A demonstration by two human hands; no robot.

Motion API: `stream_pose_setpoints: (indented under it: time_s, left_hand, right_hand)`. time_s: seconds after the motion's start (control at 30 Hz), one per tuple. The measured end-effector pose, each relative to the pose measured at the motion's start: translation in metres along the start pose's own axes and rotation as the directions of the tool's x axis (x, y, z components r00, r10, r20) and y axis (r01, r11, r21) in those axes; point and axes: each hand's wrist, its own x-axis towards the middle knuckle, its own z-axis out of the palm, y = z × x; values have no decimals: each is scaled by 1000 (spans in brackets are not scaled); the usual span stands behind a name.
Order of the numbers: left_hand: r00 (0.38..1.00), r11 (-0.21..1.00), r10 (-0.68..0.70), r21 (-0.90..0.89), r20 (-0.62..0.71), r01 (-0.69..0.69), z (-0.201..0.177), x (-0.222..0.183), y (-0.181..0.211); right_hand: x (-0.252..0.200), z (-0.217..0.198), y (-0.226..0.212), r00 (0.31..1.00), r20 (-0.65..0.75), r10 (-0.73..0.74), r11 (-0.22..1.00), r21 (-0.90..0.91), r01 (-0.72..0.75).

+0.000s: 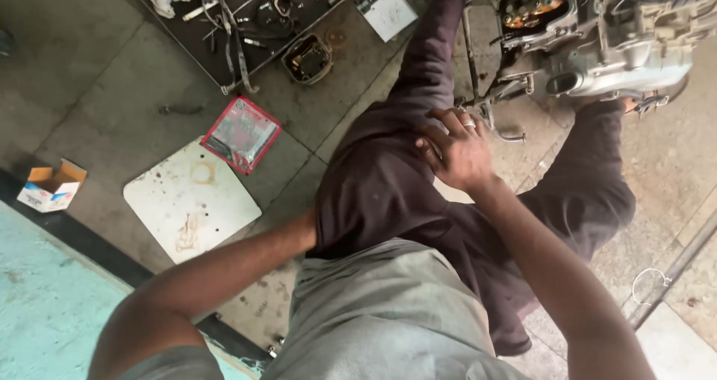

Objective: Repairing and adjusting mechanical components of a motorcycle engine block.

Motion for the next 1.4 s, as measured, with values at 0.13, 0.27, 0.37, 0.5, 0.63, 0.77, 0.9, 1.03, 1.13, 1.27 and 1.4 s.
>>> stream_pose_setpoints:
  time_s: [0.13, 0.27, 0.37, 0.5, 0.63, 0.77, 0.9, 1.03, 1.13, 1.27, 1.4]
  left_hand:
    - [1000, 999, -30, -22, -8, 30, 11, -7, 7]
    - [998, 998, -55, -28, -14, 54, 16, -14, 5]
    - [997, 997, -72, -32, -26, 71, 23, -24, 0]
    - [994, 994, -104, -40, -25, 103, 60, -101, -24]
    - [992, 991, -128, -50, -14, 127, 83, -151, -20]
    - [988, 986, -153, -66, 4, 153, 79, -165, -12]
    - [979, 976, -203, -78, 19, 204, 78, -179, 0]
    - [974, 971, -225, -80, 37, 227, 73, -179, 4]
    - [970, 968, -237, -75, 45, 240, 68, -177, 5]
    - [965, 962, -254, -89, 65, 259, 61, -174, 12]
    - [969, 965, -222, -119, 107, 235, 61, -164, 5]
  right_hand:
    - [1, 2, -5, 994, -26, 106, 959, 268, -95]
    - [1, 11, 6, 988, -66, 139, 934, 341, -108]
    - [-13, 4, 18, 978, -96, 184, 910, 393, -133]
    - [-9, -39, 14, 943, -201, 264, 882, 445, -152]
    - [-28, -26, 19, 975, -133, 176, 888, 449, -99]
    - [-18, -9, 7, 993, -19, -112, 888, 447, 109]
    - [-10, 3, 6, 971, 165, -175, 946, 302, 119]
    - [11, 0, 3, 970, 231, -71, 997, -5, 75]
    - [10, 26, 2, 972, 220, -87, 996, 6, 88]
    - [19, 32, 2, 963, 270, -11, 990, 141, -28]
    - [10, 25, 11, 935, 320, 157, 889, 367, -274]
